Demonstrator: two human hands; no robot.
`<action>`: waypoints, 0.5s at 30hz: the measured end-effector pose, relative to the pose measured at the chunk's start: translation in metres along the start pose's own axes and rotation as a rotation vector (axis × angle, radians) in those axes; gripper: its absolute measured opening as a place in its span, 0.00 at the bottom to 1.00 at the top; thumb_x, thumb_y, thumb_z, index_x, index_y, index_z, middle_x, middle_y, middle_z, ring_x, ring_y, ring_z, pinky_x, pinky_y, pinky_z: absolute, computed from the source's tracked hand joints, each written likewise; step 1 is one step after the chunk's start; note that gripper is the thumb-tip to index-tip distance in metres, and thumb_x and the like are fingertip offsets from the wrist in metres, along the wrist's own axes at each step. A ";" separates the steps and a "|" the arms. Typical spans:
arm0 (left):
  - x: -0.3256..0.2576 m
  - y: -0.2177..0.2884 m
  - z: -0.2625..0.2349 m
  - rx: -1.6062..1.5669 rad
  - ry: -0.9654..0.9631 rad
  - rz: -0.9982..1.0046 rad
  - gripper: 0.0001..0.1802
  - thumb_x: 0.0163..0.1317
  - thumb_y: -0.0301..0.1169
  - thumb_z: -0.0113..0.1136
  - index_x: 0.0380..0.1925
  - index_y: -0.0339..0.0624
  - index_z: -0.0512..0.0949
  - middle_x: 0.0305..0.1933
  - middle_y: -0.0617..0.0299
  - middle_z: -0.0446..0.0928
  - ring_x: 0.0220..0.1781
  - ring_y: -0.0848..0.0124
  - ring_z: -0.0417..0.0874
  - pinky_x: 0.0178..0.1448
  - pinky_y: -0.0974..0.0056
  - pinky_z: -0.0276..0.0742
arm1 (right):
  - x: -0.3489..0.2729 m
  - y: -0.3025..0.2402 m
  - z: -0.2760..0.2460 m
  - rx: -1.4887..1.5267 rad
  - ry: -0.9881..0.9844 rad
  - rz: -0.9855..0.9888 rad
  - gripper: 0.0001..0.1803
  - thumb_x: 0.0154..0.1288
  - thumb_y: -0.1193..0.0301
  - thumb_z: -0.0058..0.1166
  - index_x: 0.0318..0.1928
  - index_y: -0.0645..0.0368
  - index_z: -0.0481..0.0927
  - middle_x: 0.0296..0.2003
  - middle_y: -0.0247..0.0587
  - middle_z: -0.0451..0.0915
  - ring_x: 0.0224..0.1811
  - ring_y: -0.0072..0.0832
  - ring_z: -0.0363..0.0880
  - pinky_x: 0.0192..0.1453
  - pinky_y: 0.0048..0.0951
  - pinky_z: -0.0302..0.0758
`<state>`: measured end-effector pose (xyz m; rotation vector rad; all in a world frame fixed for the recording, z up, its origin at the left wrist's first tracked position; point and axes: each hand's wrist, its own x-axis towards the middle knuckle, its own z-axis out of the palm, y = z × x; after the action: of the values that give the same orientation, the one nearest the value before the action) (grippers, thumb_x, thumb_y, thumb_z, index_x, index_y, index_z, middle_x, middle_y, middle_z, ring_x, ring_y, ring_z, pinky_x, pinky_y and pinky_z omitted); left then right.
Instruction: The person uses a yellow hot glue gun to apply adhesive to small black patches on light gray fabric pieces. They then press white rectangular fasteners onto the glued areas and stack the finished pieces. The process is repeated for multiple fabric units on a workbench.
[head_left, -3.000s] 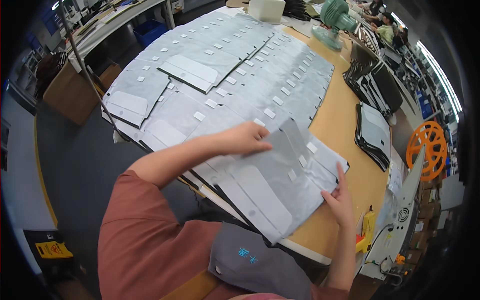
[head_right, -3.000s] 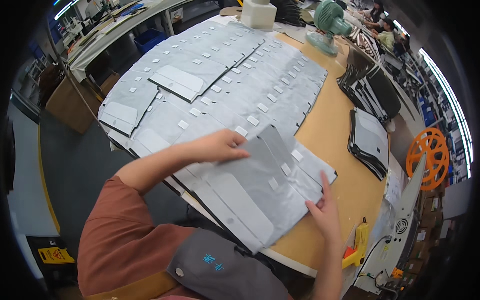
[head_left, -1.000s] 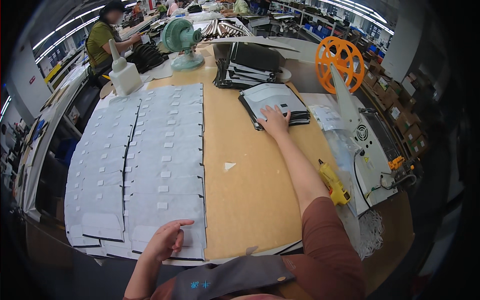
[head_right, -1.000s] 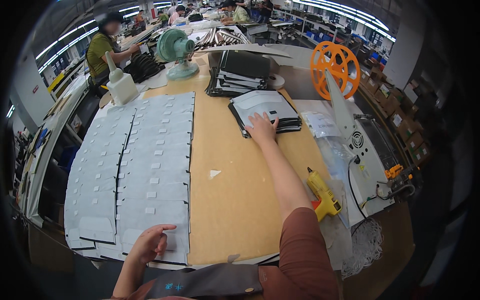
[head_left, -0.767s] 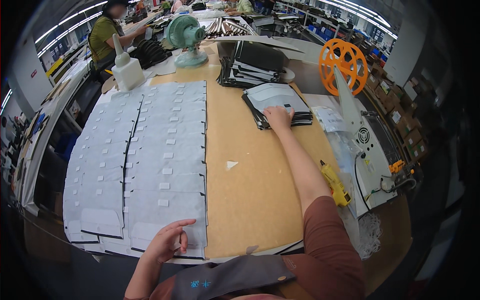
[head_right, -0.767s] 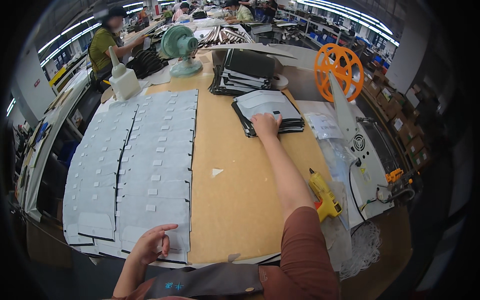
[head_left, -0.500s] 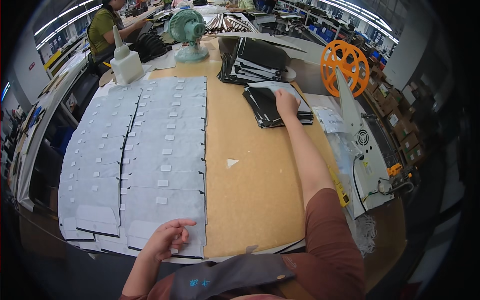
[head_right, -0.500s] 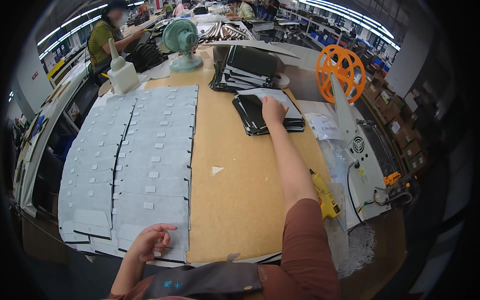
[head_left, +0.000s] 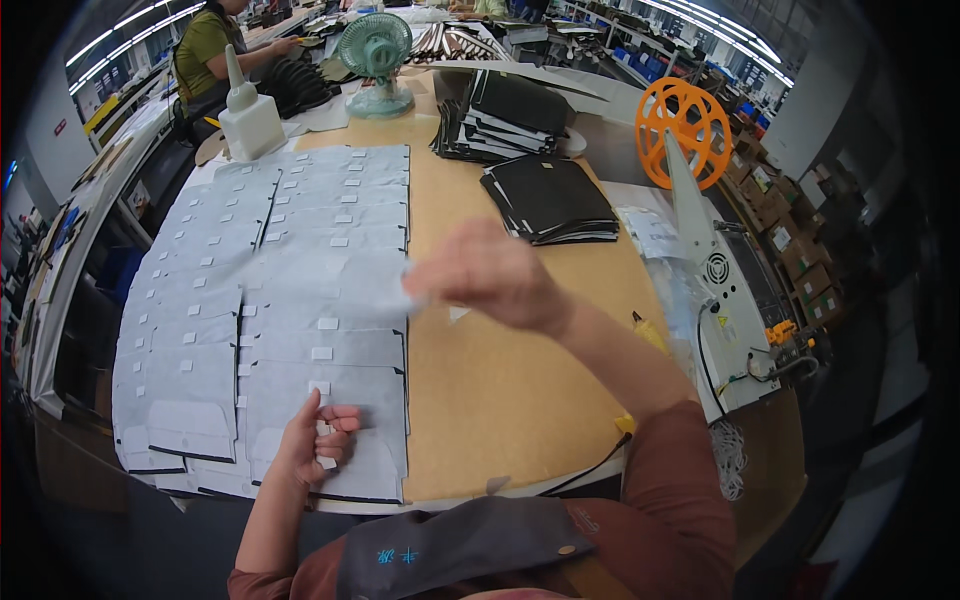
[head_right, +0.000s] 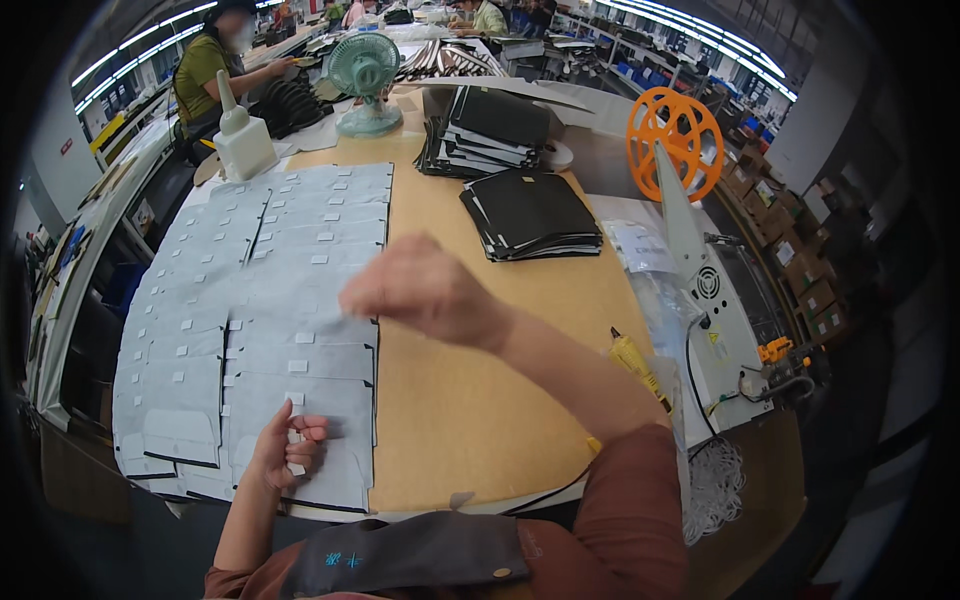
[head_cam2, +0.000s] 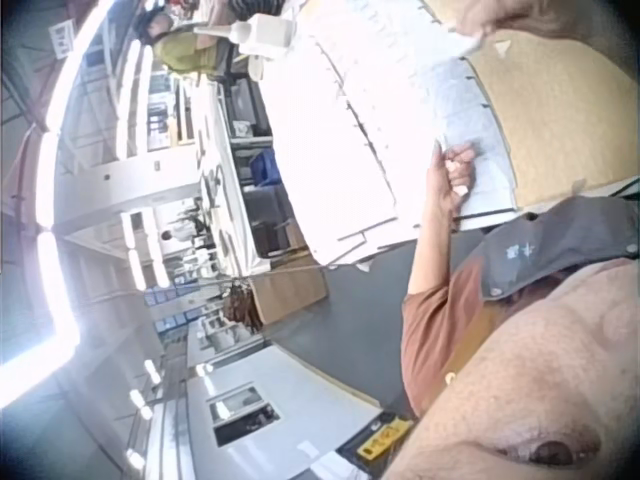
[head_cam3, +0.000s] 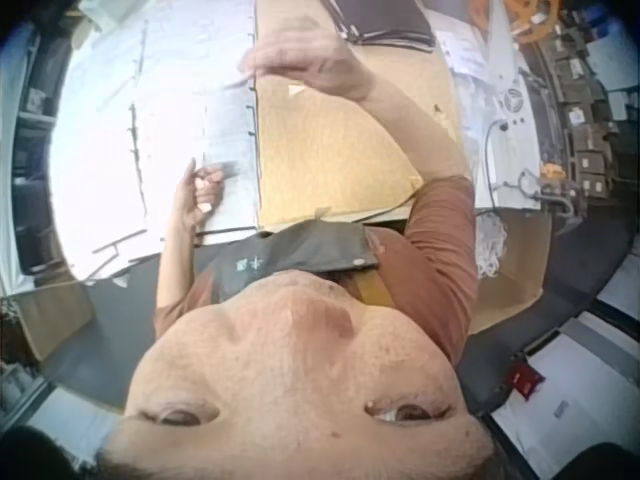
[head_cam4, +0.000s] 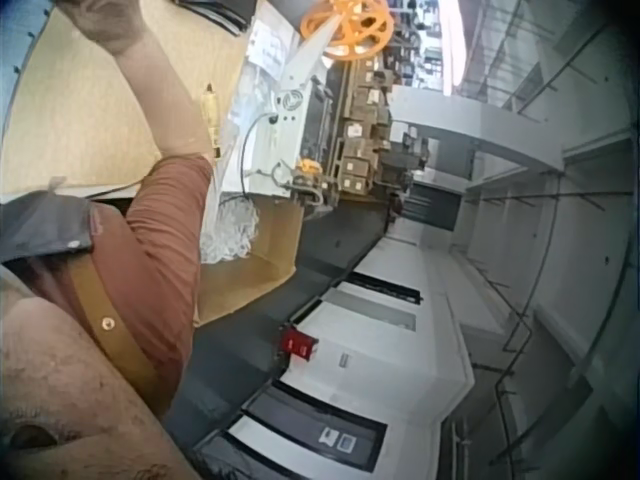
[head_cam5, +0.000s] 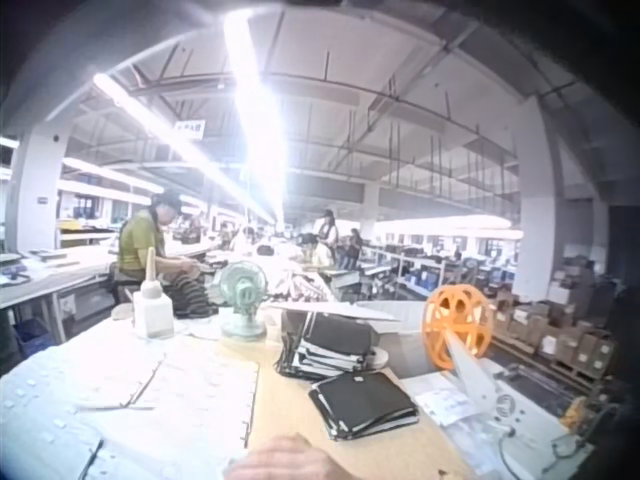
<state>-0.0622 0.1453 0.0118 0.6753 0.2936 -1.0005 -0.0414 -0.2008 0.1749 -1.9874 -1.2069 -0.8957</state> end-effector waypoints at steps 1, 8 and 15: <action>0.001 -0.005 -0.008 -0.036 0.016 0.076 0.30 0.74 0.52 0.41 0.48 0.32 0.76 0.40 0.51 0.81 0.20 0.79 0.65 0.17 0.76 0.58 | -0.010 -0.017 0.001 0.051 -0.056 -0.005 0.08 0.62 0.69 0.62 0.42 0.53 0.86 0.42 0.33 0.86 0.41 0.30 0.82 0.52 0.33 0.70; -0.013 -0.019 -0.022 0.236 0.139 0.071 0.45 0.67 0.66 0.42 0.57 0.29 0.74 0.47 0.50 0.83 0.44 0.63 0.86 0.52 0.61 0.82 | -0.077 -0.085 0.012 0.211 -0.147 0.273 0.07 0.60 0.68 0.64 0.40 0.51 0.85 0.43 0.31 0.85 0.46 0.30 0.81 0.53 0.32 0.70; -0.037 -0.035 0.058 0.848 0.251 0.048 0.21 0.71 0.42 0.54 0.44 0.30 0.80 0.36 0.61 0.83 0.32 0.77 0.83 0.37 0.71 0.79 | -0.114 -0.105 0.002 0.343 -0.011 0.553 0.04 0.64 0.71 0.60 0.38 0.55 0.84 0.49 0.36 0.83 0.54 0.32 0.77 0.56 0.32 0.71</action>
<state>-0.1159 0.1200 0.0620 1.5761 0.0543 -0.9806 -0.1766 -0.2140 0.0991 -1.8917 -0.6928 -0.3704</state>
